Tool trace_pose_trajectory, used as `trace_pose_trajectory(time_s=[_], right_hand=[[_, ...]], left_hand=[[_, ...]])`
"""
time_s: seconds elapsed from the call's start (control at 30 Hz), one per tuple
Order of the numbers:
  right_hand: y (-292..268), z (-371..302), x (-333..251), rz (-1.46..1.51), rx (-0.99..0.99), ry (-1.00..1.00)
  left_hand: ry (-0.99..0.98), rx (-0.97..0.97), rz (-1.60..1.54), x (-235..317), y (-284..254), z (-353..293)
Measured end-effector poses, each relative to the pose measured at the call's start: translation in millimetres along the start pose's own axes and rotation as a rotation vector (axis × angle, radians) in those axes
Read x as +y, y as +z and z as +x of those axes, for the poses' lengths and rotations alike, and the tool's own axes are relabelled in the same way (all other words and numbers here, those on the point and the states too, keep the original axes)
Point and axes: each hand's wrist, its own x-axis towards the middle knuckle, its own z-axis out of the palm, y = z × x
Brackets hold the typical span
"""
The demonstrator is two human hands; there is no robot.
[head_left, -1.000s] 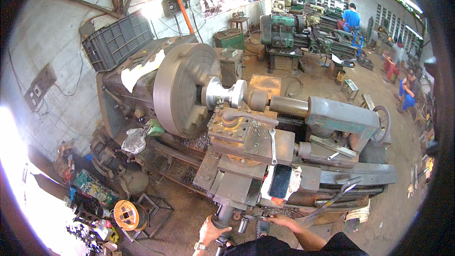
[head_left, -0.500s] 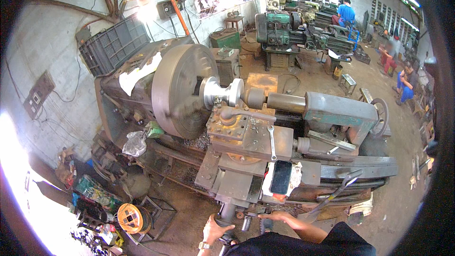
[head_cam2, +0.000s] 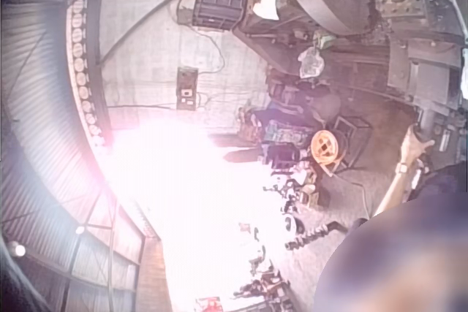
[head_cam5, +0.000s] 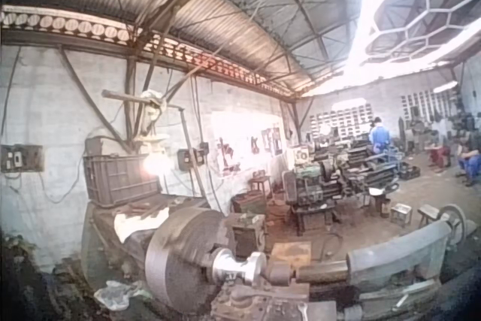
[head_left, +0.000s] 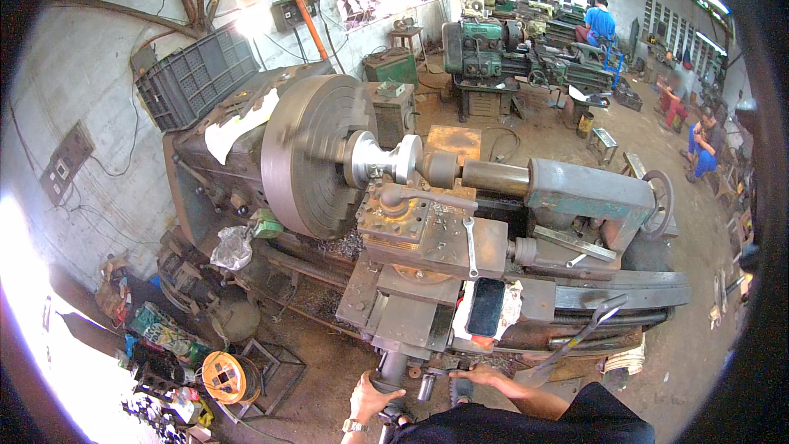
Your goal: The person operates a metal lathe, using both hands to control the cross-slide and longitudinal feed handles while a cylindrical metal workpiece rotates in the chuck. The person maintains the cutting engagement and periodically retracts the tool before resuming the cut.
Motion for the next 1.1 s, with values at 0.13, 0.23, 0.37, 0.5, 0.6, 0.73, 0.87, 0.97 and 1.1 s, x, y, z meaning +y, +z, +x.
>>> trace_pose_trajectory(time_s=[0.13,0.23,0.37,0.5,0.6,0.73,0.87,0.97,1.1], right_hand=[[-1,-2,2,0.016,0.013,-0.020],[1,1,4,0.019,0.021,-0.030],[1,2,7,0.022,0.012,-0.028],[1,0,9,0.038,0.006,-0.004],[3,4,12,0.041,0.022,-0.004],[3,10,16,0.040,-0.010,-0.020],[0,10,17,0.042,-0.055,-0.008],[-1,8,18,0.046,-0.053,-0.041],[2,13,22,0.016,-0.033,0.005]], left_hand=[[0.006,-0.005,0.002,-1,1,1],[0.009,0.002,0.005,-3,2,2],[0.008,-0.006,-0.005,-5,4,3],[0.029,0.029,-0.015,-4,4,2],[0.004,-0.003,-0.016,-2,1,1],[0.004,0.013,-0.023,2,-1,-2],[0.001,0.026,-0.003,3,-2,-3],[-0.009,-0.020,-0.042,2,-3,-2],[0.011,-0.005,-0.053,0,-1,-1]])
